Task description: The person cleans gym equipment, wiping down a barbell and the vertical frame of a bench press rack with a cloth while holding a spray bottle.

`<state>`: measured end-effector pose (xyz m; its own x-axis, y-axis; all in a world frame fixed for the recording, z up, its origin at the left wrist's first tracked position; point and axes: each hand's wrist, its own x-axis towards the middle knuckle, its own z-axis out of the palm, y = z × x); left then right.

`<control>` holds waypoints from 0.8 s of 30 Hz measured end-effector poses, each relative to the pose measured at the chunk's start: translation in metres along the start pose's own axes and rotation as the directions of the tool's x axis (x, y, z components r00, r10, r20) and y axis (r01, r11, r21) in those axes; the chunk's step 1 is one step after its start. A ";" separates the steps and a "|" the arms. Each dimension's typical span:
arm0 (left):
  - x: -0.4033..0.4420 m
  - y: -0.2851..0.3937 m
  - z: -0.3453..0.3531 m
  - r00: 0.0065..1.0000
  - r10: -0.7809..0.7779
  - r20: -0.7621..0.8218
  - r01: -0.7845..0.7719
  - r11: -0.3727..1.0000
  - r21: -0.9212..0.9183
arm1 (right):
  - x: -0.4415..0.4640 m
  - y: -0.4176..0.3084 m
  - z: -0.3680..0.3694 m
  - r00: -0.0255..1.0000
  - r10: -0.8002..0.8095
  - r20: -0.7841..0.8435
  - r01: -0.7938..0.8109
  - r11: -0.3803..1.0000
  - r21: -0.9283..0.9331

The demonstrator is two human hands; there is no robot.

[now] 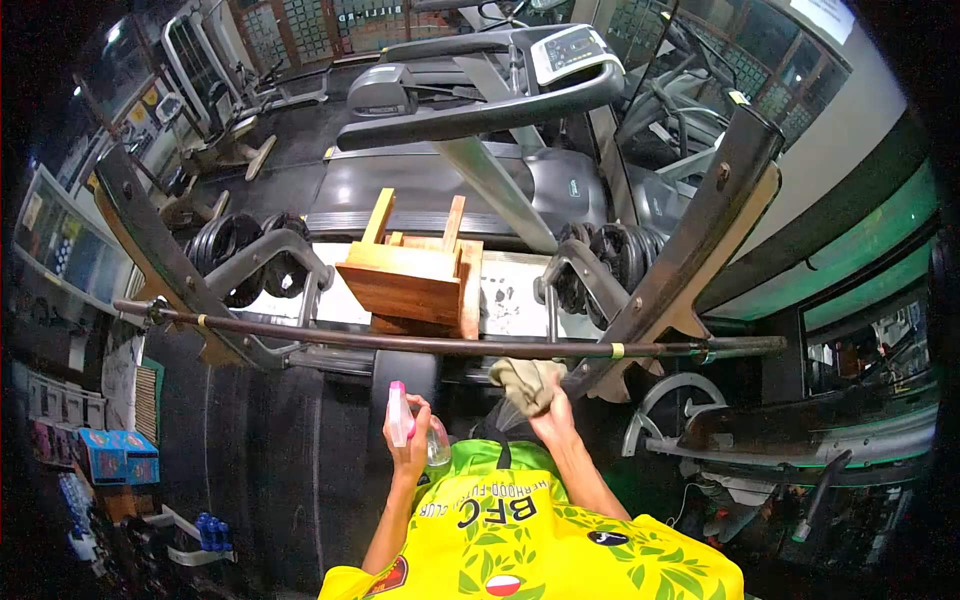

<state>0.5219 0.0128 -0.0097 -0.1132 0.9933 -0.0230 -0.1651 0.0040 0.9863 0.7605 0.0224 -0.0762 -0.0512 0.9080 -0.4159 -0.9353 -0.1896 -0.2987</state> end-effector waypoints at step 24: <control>-0.005 -0.002 -0.001 1.000 -0.022 -0.016 0.023 0.998 0.058 | 0.046 -0.093 0.067 0.958 -0.241 0.158 -0.067 -0.718 -0.693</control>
<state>0.5218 0.0079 -0.0113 -0.1253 0.9910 -0.0470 -0.1105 0.0332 0.9933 0.8218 0.1070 -0.0102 0.1215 0.9741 -0.1908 0.9173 -0.1836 -0.3534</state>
